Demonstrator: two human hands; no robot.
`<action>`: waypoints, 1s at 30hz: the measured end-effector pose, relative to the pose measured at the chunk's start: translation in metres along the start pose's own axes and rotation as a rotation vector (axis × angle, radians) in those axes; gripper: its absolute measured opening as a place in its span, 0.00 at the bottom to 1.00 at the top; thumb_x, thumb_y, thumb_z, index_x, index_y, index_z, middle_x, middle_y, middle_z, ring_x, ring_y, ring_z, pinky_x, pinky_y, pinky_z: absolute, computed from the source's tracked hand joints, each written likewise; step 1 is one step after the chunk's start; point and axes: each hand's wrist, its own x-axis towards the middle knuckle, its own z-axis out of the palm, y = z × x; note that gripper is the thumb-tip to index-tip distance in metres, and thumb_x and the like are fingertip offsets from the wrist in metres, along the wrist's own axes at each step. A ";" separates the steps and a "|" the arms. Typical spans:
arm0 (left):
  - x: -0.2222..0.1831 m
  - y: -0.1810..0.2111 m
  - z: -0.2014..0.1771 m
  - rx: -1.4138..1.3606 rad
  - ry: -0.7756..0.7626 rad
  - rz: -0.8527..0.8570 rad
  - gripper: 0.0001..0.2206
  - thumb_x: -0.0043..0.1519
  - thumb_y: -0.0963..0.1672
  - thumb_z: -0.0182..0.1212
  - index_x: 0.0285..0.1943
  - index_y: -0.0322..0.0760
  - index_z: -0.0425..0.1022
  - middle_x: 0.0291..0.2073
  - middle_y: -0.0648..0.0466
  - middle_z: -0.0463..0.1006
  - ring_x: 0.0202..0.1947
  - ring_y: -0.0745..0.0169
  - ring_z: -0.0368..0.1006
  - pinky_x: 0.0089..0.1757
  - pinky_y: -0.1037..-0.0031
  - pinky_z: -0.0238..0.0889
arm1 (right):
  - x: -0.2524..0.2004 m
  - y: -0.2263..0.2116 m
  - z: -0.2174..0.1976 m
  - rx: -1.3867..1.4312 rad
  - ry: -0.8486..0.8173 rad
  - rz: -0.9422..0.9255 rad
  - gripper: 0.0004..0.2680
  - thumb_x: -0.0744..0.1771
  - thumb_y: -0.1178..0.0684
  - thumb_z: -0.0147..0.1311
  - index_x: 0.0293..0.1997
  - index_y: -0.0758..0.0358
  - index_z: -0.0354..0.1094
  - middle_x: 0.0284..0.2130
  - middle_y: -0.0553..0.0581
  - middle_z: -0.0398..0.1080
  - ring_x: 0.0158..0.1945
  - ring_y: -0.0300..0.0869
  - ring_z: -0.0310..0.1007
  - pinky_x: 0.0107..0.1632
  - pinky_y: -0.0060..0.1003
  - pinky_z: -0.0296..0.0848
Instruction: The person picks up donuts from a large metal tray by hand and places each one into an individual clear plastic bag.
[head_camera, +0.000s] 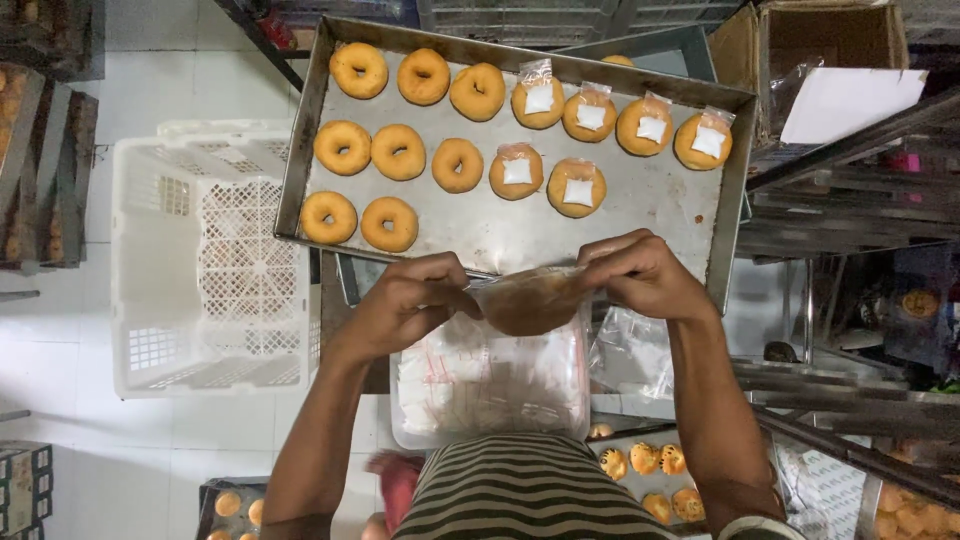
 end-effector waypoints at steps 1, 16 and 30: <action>-0.001 0.001 -0.001 0.001 0.000 0.000 0.13 0.51 0.32 0.64 0.43 0.33 0.82 0.34 0.53 0.74 0.35 0.59 0.76 0.36 0.69 0.68 | 0.000 0.001 0.000 0.000 0.000 -0.001 0.13 0.58 0.73 0.49 0.38 0.68 0.78 0.30 0.59 0.77 0.32 0.40 0.77 0.35 0.35 0.73; 0.040 0.013 0.022 0.151 -0.052 -0.233 0.29 0.44 0.43 0.79 0.57 0.33 0.75 0.49 0.47 0.80 0.49 0.50 0.77 0.49 0.65 0.71 | 0.017 -0.008 0.027 0.023 -0.163 0.190 0.06 0.60 0.71 0.50 0.23 0.70 0.71 0.25 0.56 0.71 0.25 0.40 0.69 0.28 0.36 0.65; -0.009 -0.045 0.046 -0.242 -0.301 -0.512 0.22 0.50 0.41 0.76 0.55 0.38 0.78 0.44 0.55 0.85 0.44 0.68 0.79 0.46 0.72 0.76 | 0.002 0.031 0.047 -0.077 -0.074 0.494 0.05 0.68 0.55 0.60 0.40 0.67 0.74 0.27 0.47 0.69 0.33 0.30 0.65 0.35 0.32 0.67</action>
